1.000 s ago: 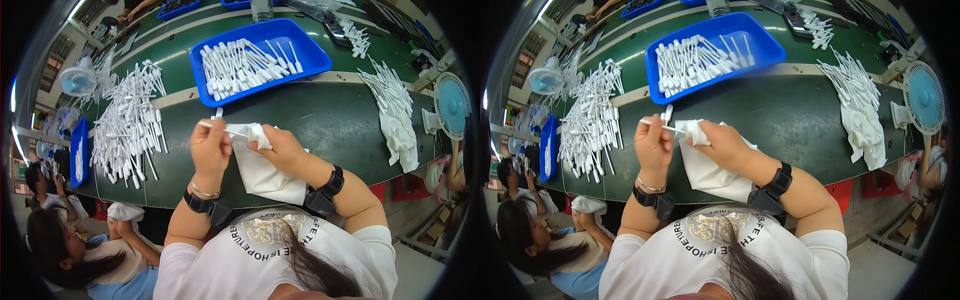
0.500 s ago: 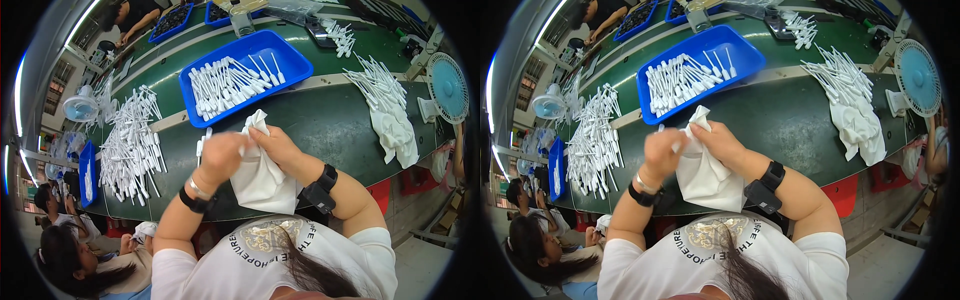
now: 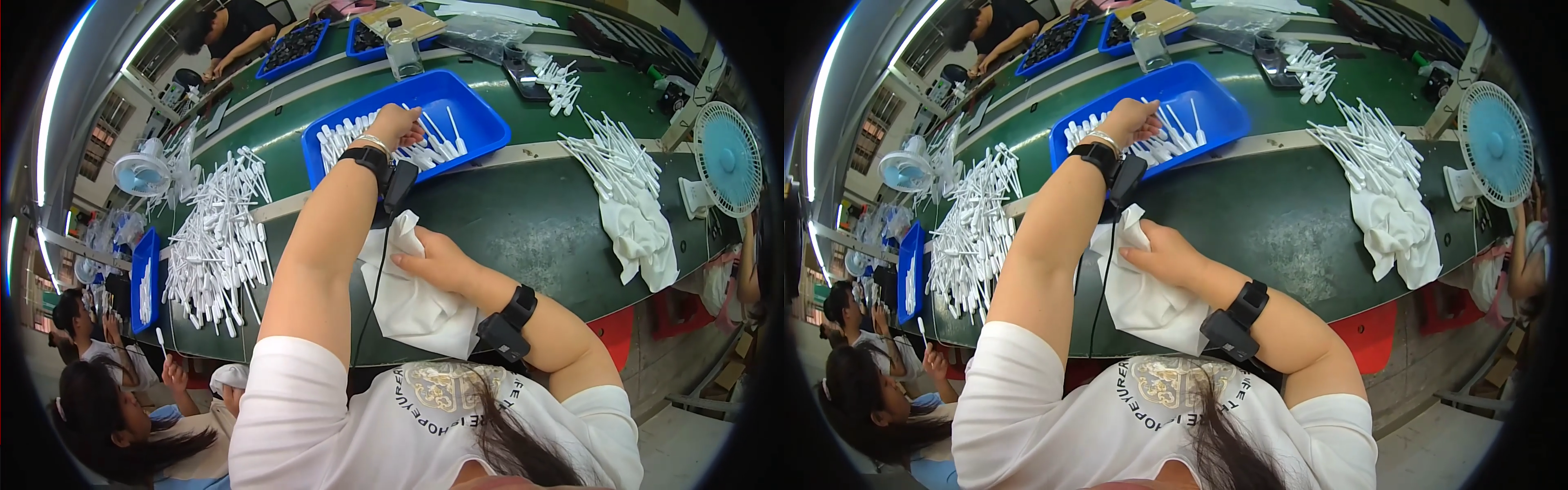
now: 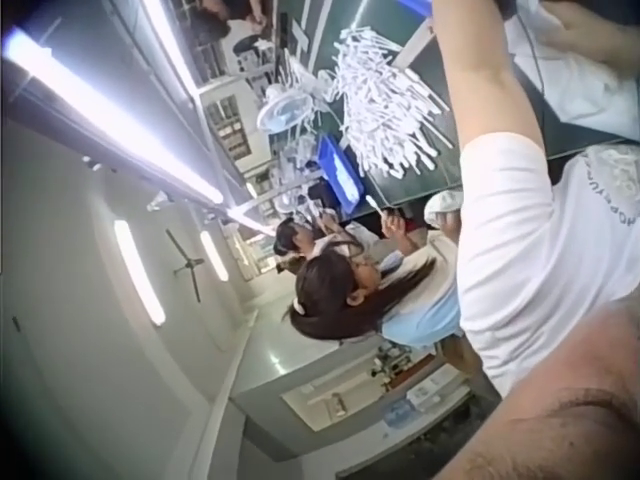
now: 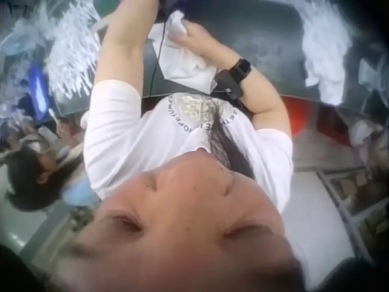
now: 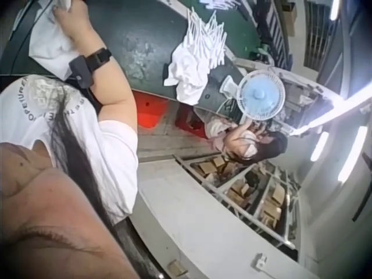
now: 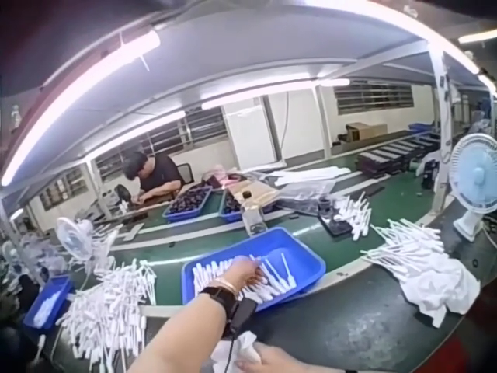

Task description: The person picks up a swab from a pile, wipes the handle and tip with a cloth, and places it into a blue tray. This process is repeated for additional swabs, handling them one at a time.

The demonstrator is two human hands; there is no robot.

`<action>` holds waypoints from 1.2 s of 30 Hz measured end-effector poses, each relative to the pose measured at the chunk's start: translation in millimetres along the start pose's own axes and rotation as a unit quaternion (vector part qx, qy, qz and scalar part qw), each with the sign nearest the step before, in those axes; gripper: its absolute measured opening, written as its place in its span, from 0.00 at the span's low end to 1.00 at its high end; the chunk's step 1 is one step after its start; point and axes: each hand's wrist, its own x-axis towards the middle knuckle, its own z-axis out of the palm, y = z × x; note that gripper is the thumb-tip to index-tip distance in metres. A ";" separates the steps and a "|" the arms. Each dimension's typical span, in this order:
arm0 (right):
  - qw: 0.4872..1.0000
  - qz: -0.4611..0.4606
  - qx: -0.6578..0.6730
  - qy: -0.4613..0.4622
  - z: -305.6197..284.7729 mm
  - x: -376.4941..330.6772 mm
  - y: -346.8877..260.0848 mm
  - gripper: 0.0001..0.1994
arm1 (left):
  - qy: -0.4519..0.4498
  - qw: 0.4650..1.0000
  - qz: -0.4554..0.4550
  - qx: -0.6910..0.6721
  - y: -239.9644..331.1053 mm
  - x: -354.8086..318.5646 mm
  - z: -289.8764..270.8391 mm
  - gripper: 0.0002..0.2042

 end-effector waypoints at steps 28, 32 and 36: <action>0.955 0.043 -0.292 0.027 -8.9 -0.8 -14.4 0.17 | -0.011 0.957 0.106 0.270 -117.2 -209.9 -138.5 0.14; 0.997 0.064 0.053 0.001 -13.7 -1.5 -9.0 0.15 | -0.046 0.967 0.136 -0.211 -98.4 -240.1 -110.8 0.09; 0.957 0.072 0.274 0.067 2.3 -4.7 -23.8 0.13 | 0.092 0.871 0.122 -0.467 -113.7 -233.4 -30.3 0.06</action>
